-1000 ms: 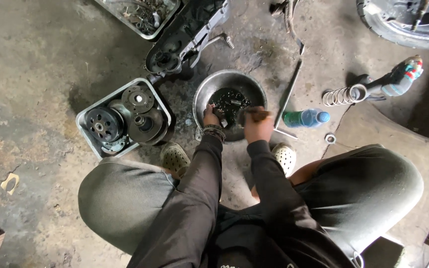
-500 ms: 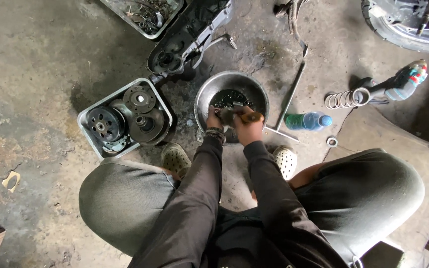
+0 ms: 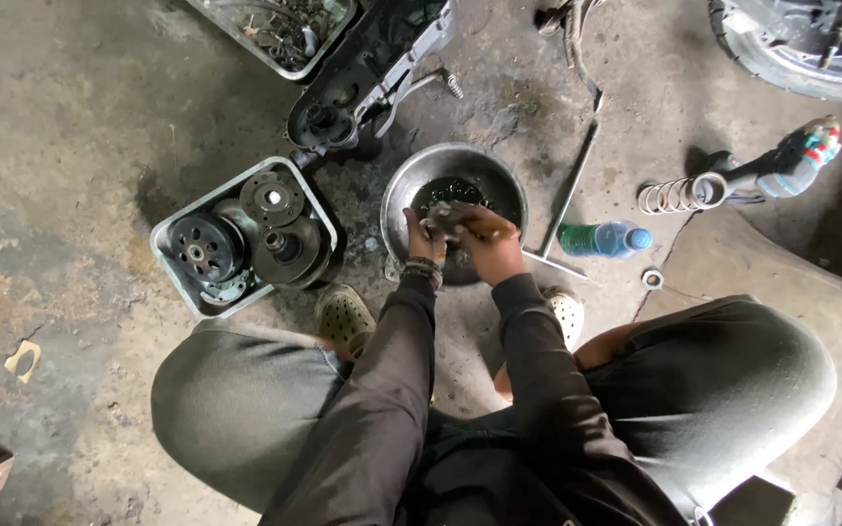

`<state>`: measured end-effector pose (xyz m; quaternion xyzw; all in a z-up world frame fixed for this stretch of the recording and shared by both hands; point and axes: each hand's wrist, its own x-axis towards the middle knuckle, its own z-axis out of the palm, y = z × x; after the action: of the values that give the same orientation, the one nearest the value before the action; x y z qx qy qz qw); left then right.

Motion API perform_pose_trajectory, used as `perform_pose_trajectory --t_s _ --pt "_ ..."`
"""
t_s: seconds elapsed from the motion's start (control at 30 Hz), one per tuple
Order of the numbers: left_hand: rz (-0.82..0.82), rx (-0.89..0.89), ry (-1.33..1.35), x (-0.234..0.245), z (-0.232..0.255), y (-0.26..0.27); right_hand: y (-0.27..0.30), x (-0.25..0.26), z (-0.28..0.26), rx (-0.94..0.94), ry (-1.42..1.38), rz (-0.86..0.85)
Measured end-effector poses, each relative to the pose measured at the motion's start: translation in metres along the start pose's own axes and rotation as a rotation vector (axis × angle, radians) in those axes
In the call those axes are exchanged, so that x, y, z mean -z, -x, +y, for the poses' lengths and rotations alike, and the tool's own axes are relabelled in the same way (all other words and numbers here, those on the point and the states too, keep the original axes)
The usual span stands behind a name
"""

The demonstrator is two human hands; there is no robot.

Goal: The person sits on the floor and scrubs a small metal mechanical part with a brush and liquid cleaner in a metal bowl. They then place the part in a tray and scrub a second similar part in the same manner.

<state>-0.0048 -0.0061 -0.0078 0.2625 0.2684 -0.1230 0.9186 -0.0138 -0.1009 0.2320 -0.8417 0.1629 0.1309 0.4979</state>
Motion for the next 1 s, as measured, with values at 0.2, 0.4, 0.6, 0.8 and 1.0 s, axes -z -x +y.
perform_pose_trajectory --t_s 0.2,0.4,0.6,0.8,1.0 --pt "0.300 0.042 -0.092 0.015 -0.014 -0.015 -0.034 -0.017 0.081 0.131 0.146 0.077" --pt "0.545 0.235 -0.268 0.067 -0.035 -0.040 -0.052 -0.035 0.099 -0.075 0.005 0.119" --pt "0.485 0.136 -0.858 0.115 -0.055 -0.043 -0.054 -0.077 0.133 0.075 0.256 -0.023" --pt "0.446 0.205 -0.677 -0.024 0.018 0.069 -0.056 -0.074 0.170 -0.052 0.559 -0.110" --pt "0.288 0.381 -1.281 0.058 -0.035 0.015 -0.054 -0.053 0.188 -0.243 0.563 -0.150"
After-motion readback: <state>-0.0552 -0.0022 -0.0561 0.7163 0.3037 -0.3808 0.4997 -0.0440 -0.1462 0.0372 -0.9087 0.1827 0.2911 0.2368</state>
